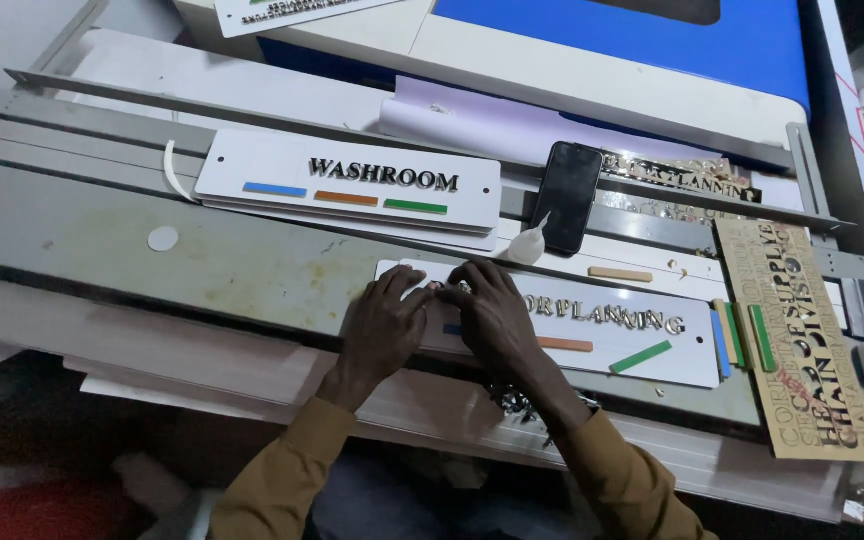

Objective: The person is assembling a sign by gluing and positioning individual letters onto a plastic board to spell out 'DIRECTOR PLANNING'.

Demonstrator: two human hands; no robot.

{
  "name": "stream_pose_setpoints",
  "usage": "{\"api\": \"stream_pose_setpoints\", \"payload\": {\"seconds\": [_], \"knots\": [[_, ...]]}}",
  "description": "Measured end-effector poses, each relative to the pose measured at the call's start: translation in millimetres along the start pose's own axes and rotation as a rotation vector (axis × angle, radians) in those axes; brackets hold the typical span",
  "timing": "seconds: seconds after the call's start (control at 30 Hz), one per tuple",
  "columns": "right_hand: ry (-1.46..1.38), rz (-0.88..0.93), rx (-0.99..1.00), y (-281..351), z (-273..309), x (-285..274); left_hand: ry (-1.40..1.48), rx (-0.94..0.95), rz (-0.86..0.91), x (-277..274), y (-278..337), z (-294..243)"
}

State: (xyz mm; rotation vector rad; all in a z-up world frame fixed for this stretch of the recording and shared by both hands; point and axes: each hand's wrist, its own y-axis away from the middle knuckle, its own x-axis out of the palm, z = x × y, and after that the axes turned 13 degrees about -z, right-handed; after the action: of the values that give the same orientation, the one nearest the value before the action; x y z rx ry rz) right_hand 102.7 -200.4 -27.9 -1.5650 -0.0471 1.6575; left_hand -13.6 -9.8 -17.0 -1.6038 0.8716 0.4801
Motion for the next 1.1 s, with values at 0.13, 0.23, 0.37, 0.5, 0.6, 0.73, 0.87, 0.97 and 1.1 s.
{"api": "stream_pose_setpoints", "payload": {"seconds": [0.13,0.23,0.37,0.5,0.6,0.73,0.87,0.97,1.1], "knots": [[0.041,-0.034,-0.054,-6,2,-9,0.026,-0.030,-0.002,4,3,1],[0.037,-0.077,-0.015,-6,2,-8,0.029,-0.050,0.003,2,3,-1],[0.018,-0.094,-0.032,-7,-4,0,-0.007,-0.076,0.018,-2,-1,-6],[0.056,0.003,0.014,-5,-2,2,-0.013,-0.081,0.044,3,2,-2],[0.014,0.026,0.059,-10,5,-9,0.030,-0.085,0.032,5,2,2],[-0.007,-0.010,0.078,-5,1,0,0.021,-0.044,0.065,2,1,-1],[-0.071,-0.162,-0.090,-1,-1,7,0.026,-0.016,-0.073,18,8,5],[-0.043,-0.121,-0.082,0,-2,13,0.008,-0.048,-0.040,25,11,10],[-0.042,-0.079,-0.063,0,3,10,-0.018,-0.031,-0.039,25,13,11]]}}
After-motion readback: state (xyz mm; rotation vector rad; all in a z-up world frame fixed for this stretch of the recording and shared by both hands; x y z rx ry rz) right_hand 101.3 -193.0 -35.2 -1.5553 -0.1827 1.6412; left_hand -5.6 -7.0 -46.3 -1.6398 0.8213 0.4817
